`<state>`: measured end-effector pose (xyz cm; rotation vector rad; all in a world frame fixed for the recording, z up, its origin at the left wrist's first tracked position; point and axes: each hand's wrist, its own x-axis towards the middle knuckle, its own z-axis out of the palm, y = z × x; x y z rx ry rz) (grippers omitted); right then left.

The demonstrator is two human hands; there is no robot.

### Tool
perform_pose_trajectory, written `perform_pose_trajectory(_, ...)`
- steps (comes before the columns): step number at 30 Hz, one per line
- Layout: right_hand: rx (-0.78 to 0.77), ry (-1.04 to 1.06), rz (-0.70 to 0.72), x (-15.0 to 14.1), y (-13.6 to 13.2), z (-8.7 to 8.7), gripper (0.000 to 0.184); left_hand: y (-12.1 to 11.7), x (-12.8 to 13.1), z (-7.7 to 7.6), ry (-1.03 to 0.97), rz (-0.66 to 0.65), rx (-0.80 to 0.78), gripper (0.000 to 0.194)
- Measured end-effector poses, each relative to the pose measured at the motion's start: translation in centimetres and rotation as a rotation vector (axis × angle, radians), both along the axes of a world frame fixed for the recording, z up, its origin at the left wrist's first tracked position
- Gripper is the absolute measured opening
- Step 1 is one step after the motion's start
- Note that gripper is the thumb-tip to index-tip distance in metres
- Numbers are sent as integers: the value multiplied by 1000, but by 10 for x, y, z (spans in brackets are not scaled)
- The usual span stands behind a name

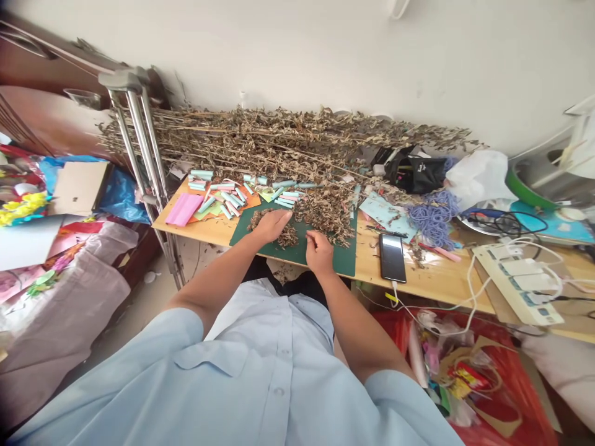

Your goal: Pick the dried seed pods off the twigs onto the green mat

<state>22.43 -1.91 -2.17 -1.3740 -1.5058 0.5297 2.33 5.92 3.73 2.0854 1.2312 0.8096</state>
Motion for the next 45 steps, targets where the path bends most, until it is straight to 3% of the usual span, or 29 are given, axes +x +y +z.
perform_pose_trajectory(5, -21, 24, 6, 2, 2, -2, 25, 0, -6, 4, 50, 50, 75, 61)
perform_pose_trajectory(10, -29, 79, -7, 4, 1, -4, 25, -20, -13, -9, -3, 75, 70, 58)
perform_pose_trajectory(15, -18, 75, 0, 4, -1, -2, 24, -45, 3, -21, 281, 65, 135, 86)
perform_pose_trajectory(18, -6, 73, -1, 4, -1, -1, 22, -48, 15, -21, 388, 97, 177, 85)
perform_pose_trajectory(22, 9, 65, -2, 3, -1, -1, 21, -48, 22, -19, 489, 62, 231, 70)
perform_pose_trajectory(29, 10, 51, -27, 1, -3, -1, 21, -46, 18, -13, 605, -47, 269, 64)
perform_pose_trajectory(37, 17, 54, -39, 1, -3, 0, 21, -34, 21, -16, 675, -65, 259, 42)
perform_pose_trajectory(45, 15, 41, -44, 0, -5, 7, 20, -19, 20, -20, 708, -149, 255, 45)
